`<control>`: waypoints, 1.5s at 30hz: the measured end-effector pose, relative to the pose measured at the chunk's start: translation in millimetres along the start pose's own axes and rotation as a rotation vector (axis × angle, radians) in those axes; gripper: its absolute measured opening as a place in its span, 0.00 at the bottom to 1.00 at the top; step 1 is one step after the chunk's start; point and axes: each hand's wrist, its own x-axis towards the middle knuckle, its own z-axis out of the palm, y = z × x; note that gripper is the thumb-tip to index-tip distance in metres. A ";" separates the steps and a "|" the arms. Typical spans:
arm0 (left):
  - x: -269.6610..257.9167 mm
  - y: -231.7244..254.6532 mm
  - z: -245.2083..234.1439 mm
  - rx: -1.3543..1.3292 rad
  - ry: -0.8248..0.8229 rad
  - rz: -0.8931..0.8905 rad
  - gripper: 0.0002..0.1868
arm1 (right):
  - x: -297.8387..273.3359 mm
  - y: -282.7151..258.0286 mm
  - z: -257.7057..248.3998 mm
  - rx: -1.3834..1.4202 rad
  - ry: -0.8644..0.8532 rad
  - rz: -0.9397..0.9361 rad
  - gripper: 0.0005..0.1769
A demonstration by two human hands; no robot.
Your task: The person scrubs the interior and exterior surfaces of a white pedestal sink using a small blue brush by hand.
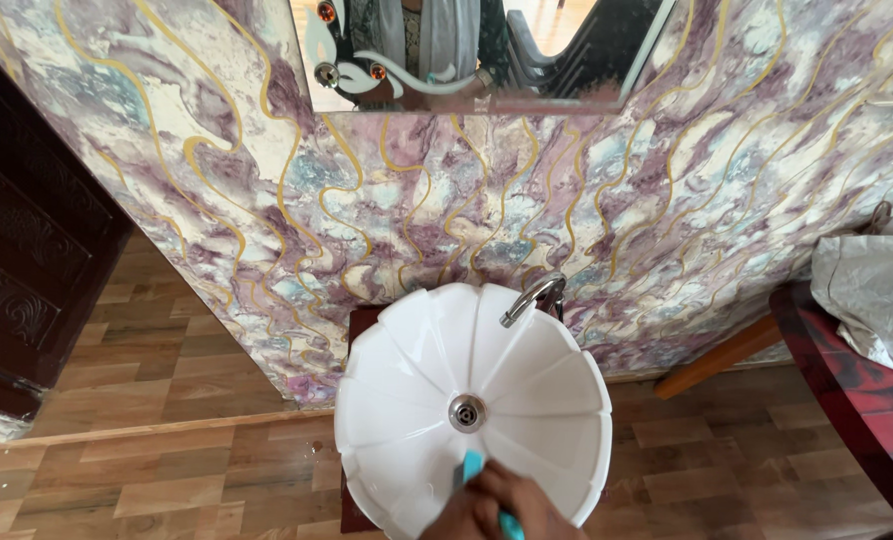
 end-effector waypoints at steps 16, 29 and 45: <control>-10.3 3.1 3.5 -0.022 0.003 0.019 0.13 | 12.3 88.7 -9.3 0.155 -0.804 -0.073 0.19; 2.3 4.3 13.1 -0.064 0.013 -0.057 0.16 | 80.4 56.5 -35.0 0.270 -0.843 -0.098 0.12; 17.5 35.8 34.7 0.019 0.072 -0.038 0.13 | 100.7 72.9 -69.9 0.270 -0.952 -0.120 0.08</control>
